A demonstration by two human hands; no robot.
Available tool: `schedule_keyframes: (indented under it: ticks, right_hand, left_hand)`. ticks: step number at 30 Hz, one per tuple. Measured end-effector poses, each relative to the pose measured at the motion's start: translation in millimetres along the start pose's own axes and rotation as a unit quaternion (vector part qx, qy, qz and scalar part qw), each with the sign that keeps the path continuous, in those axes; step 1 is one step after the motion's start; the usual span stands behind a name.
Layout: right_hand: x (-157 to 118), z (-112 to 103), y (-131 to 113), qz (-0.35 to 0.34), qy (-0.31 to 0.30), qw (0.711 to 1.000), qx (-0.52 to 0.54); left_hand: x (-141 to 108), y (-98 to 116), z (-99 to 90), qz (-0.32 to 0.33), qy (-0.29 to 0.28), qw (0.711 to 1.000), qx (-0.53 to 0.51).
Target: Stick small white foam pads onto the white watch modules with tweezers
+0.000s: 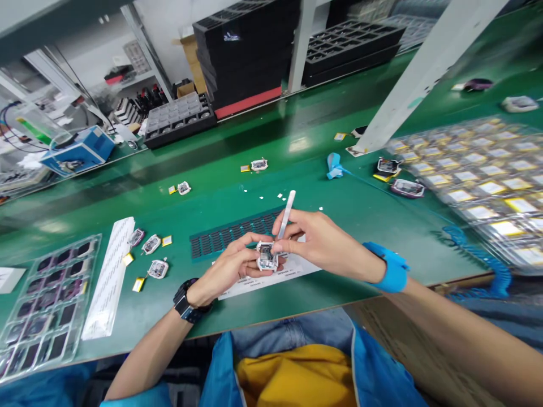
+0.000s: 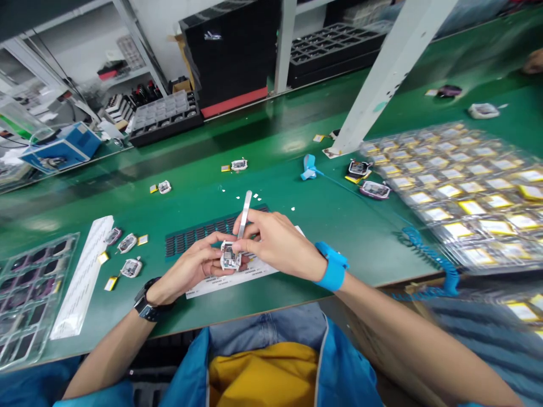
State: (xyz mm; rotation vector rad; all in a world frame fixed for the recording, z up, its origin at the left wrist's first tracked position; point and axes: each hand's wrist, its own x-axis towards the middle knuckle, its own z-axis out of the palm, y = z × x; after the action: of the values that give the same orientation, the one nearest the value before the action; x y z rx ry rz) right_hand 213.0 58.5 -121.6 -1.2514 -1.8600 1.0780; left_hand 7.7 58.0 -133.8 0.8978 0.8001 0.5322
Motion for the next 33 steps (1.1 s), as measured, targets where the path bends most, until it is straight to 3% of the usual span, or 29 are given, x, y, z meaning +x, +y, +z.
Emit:
schedule_keyframes:
  ticks: [8, 17, 33]
  right_hand:
    - [4.0, 0.1, -3.4, -0.007, -0.019, 1.0, -0.012]
    - [4.3, 2.7, 2.4, 0.001, -0.014, 0.998, 0.065]
    - [5.1, 1.7, 0.8, 0.01, -0.032, 0.998, 0.044]
  left_hand:
    - [0.3, -2.2, -2.3, -0.002, -0.013, 1.0, 0.008]
    - [-0.3, 1.2, -0.5, -0.001, 0.01, 1.0, 0.012]
    - [-0.2, -3.4, -2.8, 0.006, 0.003, 1.0, 0.014]
